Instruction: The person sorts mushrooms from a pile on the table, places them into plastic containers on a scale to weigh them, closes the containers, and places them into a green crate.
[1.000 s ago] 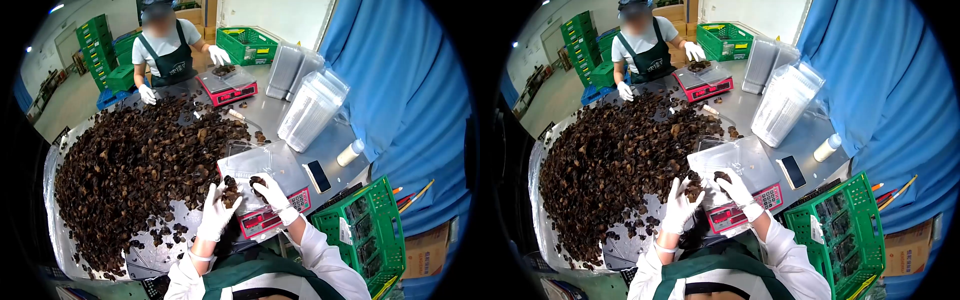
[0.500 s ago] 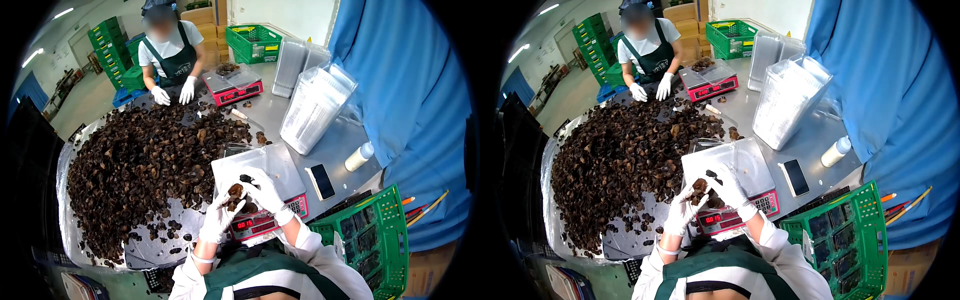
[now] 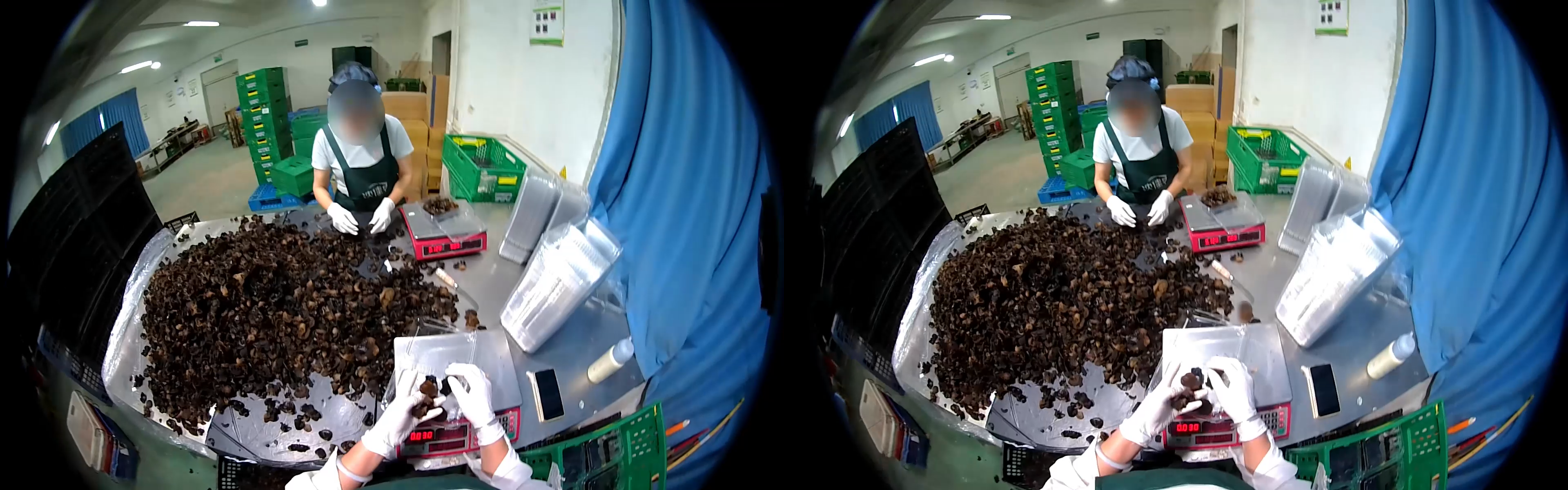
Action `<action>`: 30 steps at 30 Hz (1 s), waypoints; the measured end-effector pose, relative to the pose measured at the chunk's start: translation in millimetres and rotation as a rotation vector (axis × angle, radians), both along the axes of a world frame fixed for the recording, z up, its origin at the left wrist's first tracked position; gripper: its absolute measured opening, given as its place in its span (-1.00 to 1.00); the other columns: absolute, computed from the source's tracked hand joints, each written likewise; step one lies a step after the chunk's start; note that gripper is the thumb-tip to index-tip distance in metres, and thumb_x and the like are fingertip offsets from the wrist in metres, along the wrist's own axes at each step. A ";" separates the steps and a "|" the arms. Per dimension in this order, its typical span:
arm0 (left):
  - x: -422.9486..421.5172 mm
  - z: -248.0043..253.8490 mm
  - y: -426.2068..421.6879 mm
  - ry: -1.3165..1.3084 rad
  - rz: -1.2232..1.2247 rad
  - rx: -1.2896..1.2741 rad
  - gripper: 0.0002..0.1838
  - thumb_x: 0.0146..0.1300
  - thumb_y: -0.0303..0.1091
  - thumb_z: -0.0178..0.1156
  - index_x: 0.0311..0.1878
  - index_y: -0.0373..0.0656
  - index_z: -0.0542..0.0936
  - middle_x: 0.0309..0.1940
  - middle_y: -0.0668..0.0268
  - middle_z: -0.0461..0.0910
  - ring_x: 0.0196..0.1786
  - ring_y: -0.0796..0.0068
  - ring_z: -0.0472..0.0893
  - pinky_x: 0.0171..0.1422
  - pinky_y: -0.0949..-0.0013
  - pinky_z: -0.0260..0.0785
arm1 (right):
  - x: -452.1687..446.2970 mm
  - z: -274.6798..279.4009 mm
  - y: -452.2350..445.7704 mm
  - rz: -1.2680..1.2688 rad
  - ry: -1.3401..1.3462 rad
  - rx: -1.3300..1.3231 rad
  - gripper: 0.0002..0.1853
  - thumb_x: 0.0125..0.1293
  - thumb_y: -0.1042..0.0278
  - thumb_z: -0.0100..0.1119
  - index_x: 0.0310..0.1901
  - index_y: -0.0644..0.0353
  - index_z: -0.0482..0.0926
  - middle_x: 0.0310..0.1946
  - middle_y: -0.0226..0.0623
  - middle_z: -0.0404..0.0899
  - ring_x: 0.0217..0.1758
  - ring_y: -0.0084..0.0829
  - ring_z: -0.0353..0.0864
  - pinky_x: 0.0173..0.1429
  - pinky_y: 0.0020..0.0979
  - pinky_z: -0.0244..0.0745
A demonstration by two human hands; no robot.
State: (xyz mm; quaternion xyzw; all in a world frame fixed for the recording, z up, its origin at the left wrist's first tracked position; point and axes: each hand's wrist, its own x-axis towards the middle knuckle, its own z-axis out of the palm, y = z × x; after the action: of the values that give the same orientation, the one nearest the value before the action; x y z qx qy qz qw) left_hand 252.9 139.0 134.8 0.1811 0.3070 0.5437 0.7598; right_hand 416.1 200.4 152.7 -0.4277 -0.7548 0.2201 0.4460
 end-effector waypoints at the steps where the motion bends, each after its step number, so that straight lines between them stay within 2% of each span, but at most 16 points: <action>1: 2.0 2.7 0.5 0.006 0.014 0.005 -0.19 0.38 -0.54 -0.14 0.53 0.30 -0.27 0.43 0.10 0.11 0.25 0.01 0.46 0.25 0.09 0.41 | -1.5 2.1 -0.8 -0.019 -0.010 0.011 -0.86 0.14 0.51 0.21 -0.24 0.17 0.64 -0.22 -0.24 0.64 -0.05 -0.24 0.60 0.10 -0.30 0.44; 3: 3.6 -6.8 -1.4 0.008 0.041 0.024 -0.17 0.39 -0.52 -0.13 0.52 0.31 -0.32 0.52 0.21 -0.07 0.29 0.02 0.42 0.28 0.05 0.37 | -3.2 4.0 2.2 -0.023 -0.036 0.047 -0.86 0.13 0.52 0.21 -0.24 0.16 0.65 -0.22 -0.24 0.64 -0.04 -0.24 0.60 0.12 -0.30 0.44; 6: 5.9 -13.6 -5.0 0.086 0.088 0.112 -0.17 0.38 -0.42 -0.05 0.53 0.23 -0.29 0.53 0.25 -0.12 0.32 0.17 0.41 0.30 0.06 0.36 | -0.1 -1.0 3.4 -0.028 -0.030 0.036 -0.85 0.11 0.55 0.20 -0.26 0.18 0.64 -0.21 -0.23 0.63 -0.03 -0.25 0.58 0.16 -0.29 0.41; 8: -4.8 -7.5 -18.6 -0.053 0.039 0.218 -0.20 0.38 -0.36 -0.01 0.54 0.10 -0.24 0.53 0.26 -0.08 0.35 0.27 0.37 0.31 0.15 0.35 | 0.2 1.2 -2.6 -0.055 -0.054 0.024 -0.85 0.17 0.57 0.14 -0.22 0.24 0.61 -0.17 -0.21 0.61 -0.03 -0.29 0.57 0.15 -0.32 0.41; 11: -39.0 -17.3 -31.4 0.025 0.047 0.329 -0.28 0.36 -0.29 0.05 0.51 -0.10 -0.03 0.47 0.23 0.12 0.32 0.34 0.39 0.30 0.30 0.33 | -8.1 2.5 -12.1 -0.054 -0.045 0.023 -0.84 0.20 0.62 0.09 -0.19 0.28 0.60 -0.16 -0.19 0.60 -0.02 -0.30 0.57 0.16 -0.34 0.41; 12: -60.7 -3.3 -51.5 -0.032 0.067 0.246 -0.30 0.34 -0.27 0.06 0.49 -0.13 0.03 0.44 0.22 0.16 0.28 0.32 0.43 0.27 0.30 0.35 | -11.1 2.6 -17.2 -0.060 -0.050 0.034 -0.84 0.21 0.62 0.09 -0.19 0.29 0.60 -0.16 -0.18 0.60 -0.02 -0.29 0.57 0.16 -0.35 0.41; 14: -108.9 11.5 -94.4 0.057 0.160 0.141 -0.33 0.32 -0.26 0.07 0.45 -0.15 0.11 0.40 0.19 0.24 0.26 0.27 0.46 0.20 0.28 0.41 | -24.1 9.2 -31.8 -0.061 -0.064 0.033 -0.84 0.22 0.64 0.07 -0.19 0.31 0.59 -0.17 -0.17 0.60 -0.02 -0.30 0.57 0.15 -0.35 0.41; 16: -160.5 -7.0 -139.8 0.116 0.296 0.086 -0.39 0.32 -0.35 -0.02 0.43 -0.16 0.15 0.35 0.13 0.30 0.25 0.27 0.47 0.24 0.22 0.40 | -47.5 22.3 -50.7 0.017 -0.003 0.038 -0.84 0.21 0.65 0.06 -0.20 0.32 0.59 -0.18 -0.16 0.61 -0.04 -0.31 0.58 0.14 -0.35 0.42; 18: -208.4 -11.7 -192.6 0.219 0.428 -0.052 -0.42 0.32 -0.35 0.00 0.41 -0.15 0.19 0.29 0.14 0.38 0.23 0.25 0.49 0.24 0.19 0.41 | -77.7 26.5 -72.6 0.052 0.001 -0.082 -0.83 0.17 0.65 0.08 -0.22 0.31 0.60 -0.21 -0.18 0.63 -0.11 -0.29 0.61 0.06 -0.34 0.47; 20: -245.4 -22.9 -248.4 0.283 0.480 -0.200 -0.47 0.32 -0.30 0.04 0.35 -0.18 0.30 0.23 0.14 0.44 0.23 0.25 0.49 0.27 0.20 0.38 | -113.7 22.5 -87.4 0.229 -0.114 -0.044 -0.82 0.15 0.65 0.12 -0.21 0.29 0.62 -0.22 -0.21 0.63 -0.13 -0.29 0.63 0.02 -0.36 0.49; 22: -281.3 -57.3 -294.0 1.207 0.257 -0.203 -0.50 0.30 -0.23 0.12 0.27 -0.20 0.40 0.18 0.09 0.48 0.22 0.20 0.50 0.30 0.23 0.33 | -151.7 1.4 -92.4 0.439 -0.121 -0.164 -0.79 0.17 0.60 0.19 -0.14 0.26 0.62 -0.21 -0.26 0.64 -0.12 -0.41 0.62 -0.01 -0.43 0.49; 24: -301.9 -87.3 -315.6 1.778 0.145 -0.267 -0.51 0.27 -0.19 0.17 0.21 -0.22 0.46 0.13 0.05 0.51 0.20 0.13 0.50 0.32 0.27 0.30 | -183.2 -47.0 -91.5 0.502 0.042 -0.591 -0.77 0.23 0.52 0.21 -0.06 0.24 0.61 -0.16 -0.30 0.63 -0.11 -0.53 0.61 -0.03 -0.50 0.49; 25: -307.1 -83.2 -308.5 1.783 0.206 -0.190 -0.51 0.25 -0.19 0.20 0.20 -0.22 0.48 0.12 0.04 0.52 0.18 0.09 0.49 0.31 0.24 0.30 | -196.8 -72.9 -85.9 0.502 0.001 -0.604 -0.77 0.25 0.49 0.21 -0.04 0.22 0.61 -0.15 -0.32 0.63 -0.12 -0.58 0.60 -0.04 -0.51 0.49; 26: -310.0 -76.1 -294.5 1.626 0.303 -0.182 -0.57 0.25 -0.23 0.20 0.14 -0.23 0.52 0.06 0.08 0.57 0.12 0.13 0.54 0.25 0.26 0.35 | -210.6 -93.1 -82.6 0.502 -0.038 -0.618 -0.76 0.27 0.46 0.20 -0.03 0.21 0.60 -0.13 -0.35 0.63 -0.13 -0.62 0.59 -0.05 -0.53 0.49; 28: -314.5 -74.1 -264.3 1.250 0.473 -0.146 -0.63 0.25 -0.27 0.20 0.07 -0.25 0.56 -0.03 0.08 0.61 0.03 0.16 0.60 0.17 0.28 0.40 | -242.3 -108.1 -82.1 0.476 -0.129 -0.469 -0.75 0.27 0.47 0.18 -0.01 0.15 0.60 -0.10 -0.38 0.60 -0.13 -0.56 0.59 -0.09 -0.53 0.49; 30: -321.6 -99.4 -238.7 1.453 0.514 -0.043 -0.70 0.25 -0.31 0.18 -0.01 -0.25 0.59 -0.12 0.11 0.65 -0.05 0.18 0.63 0.10 0.30 0.43 | -266.2 -122.2 -86.0 0.401 -0.368 -0.052 -0.67 0.20 0.36 0.22 0.04 0.03 0.58 -0.09 -0.30 0.53 -0.04 -0.30 0.56 -0.03 -0.44 0.48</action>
State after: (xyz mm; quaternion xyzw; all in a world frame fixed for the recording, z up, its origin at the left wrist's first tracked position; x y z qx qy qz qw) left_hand -68.7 -99.7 35.4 0.4009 0.7718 0.4415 0.2206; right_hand 149.8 114.4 30.5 -0.3139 -0.8868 0.2419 0.2376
